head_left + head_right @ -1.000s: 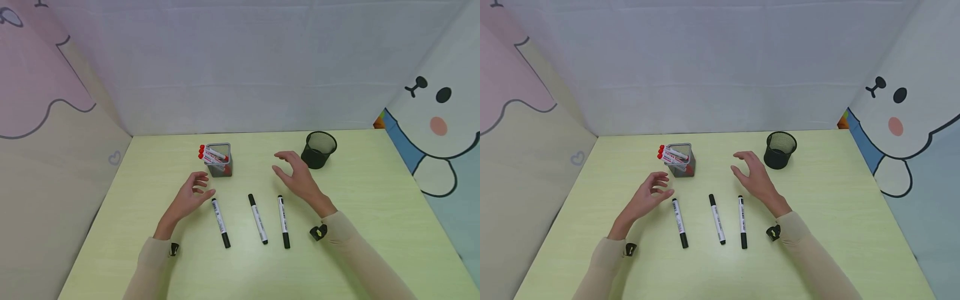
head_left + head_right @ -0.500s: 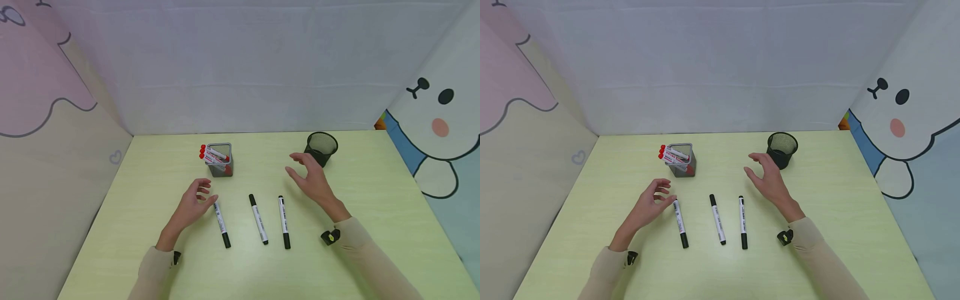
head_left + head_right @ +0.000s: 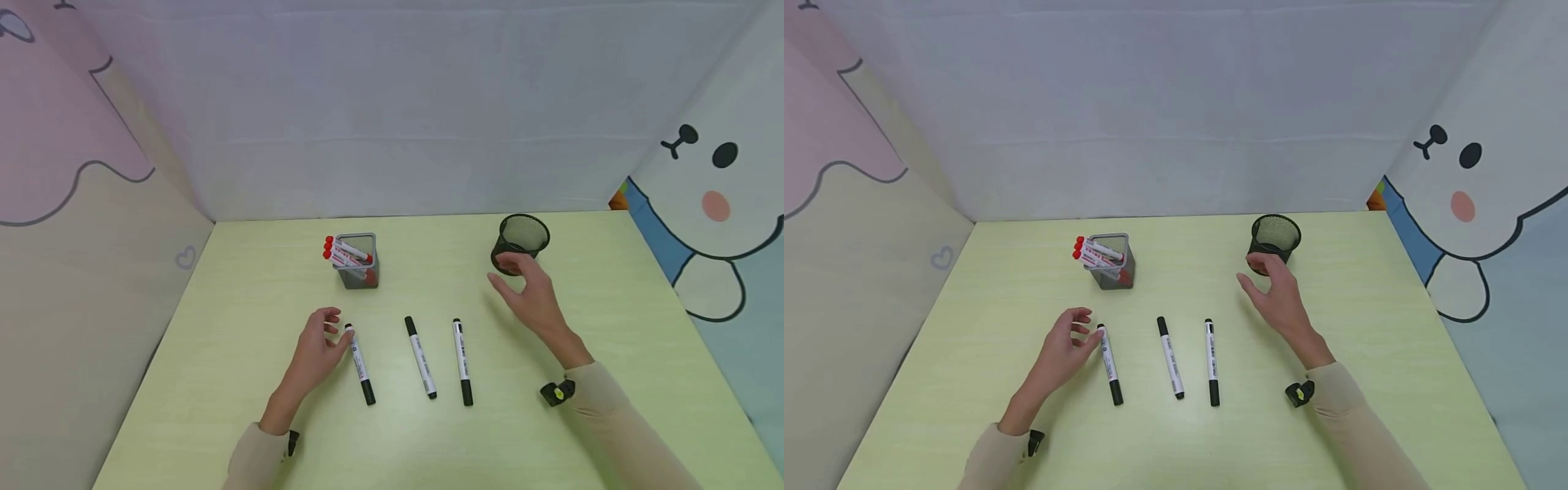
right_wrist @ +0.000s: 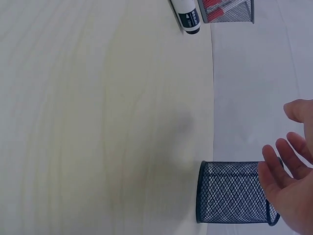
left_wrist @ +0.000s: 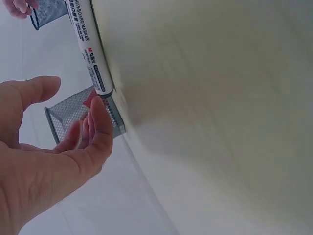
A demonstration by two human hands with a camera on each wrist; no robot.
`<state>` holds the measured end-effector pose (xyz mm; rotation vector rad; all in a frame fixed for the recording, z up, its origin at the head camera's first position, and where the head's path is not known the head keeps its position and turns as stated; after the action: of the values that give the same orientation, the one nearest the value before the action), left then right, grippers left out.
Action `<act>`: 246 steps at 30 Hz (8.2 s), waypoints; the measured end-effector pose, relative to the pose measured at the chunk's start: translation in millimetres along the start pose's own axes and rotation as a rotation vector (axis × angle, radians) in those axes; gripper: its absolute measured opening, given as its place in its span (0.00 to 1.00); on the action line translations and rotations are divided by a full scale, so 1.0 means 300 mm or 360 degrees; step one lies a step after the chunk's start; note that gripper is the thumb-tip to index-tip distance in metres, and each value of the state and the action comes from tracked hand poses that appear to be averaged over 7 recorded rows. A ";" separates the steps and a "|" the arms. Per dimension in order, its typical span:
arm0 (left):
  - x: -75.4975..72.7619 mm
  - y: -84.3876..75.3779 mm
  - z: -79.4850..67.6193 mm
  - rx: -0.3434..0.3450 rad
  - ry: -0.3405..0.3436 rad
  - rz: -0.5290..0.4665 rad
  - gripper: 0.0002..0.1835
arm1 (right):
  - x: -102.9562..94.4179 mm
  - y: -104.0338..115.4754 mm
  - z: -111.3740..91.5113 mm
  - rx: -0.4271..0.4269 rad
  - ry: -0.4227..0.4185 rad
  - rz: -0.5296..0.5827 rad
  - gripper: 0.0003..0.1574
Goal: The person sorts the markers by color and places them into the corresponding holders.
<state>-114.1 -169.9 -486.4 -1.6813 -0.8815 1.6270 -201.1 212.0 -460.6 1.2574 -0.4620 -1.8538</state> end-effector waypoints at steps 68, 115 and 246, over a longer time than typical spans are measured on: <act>0.108 -0.057 -0.078 -0.0415 0.0026 0.0030 0.37 | -0.136 -0.294 0.079 0.0700 0.0294 0.0236 0.62; 0.086 -0.153 -0.024 -0.0233 -0.0166 -0.0330 0.32 | -0.102 -0.340 0.123 0.0659 0.0461 0.0662 0.55; 0.391 -0.682 0.485 0.0940 -0.0047 -0.0299 0.24 | -0.080 -0.367 0.131 0.0606 0.0468 0.0558 0.51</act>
<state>-265.5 42.4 -392.8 -1.1331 -0.4820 1.5833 -279.3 290.3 -505.0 1.5560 -0.8400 -1.2986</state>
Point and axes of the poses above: each hand's wrist, its own z-axis towards the middle knuckle, its own x-axis out of the palm, y = z × x, the point moved 3 cm from there along z, towards the middle knuckle, and after that the axes turned 1 degree about -z, right-handed, at the moved point
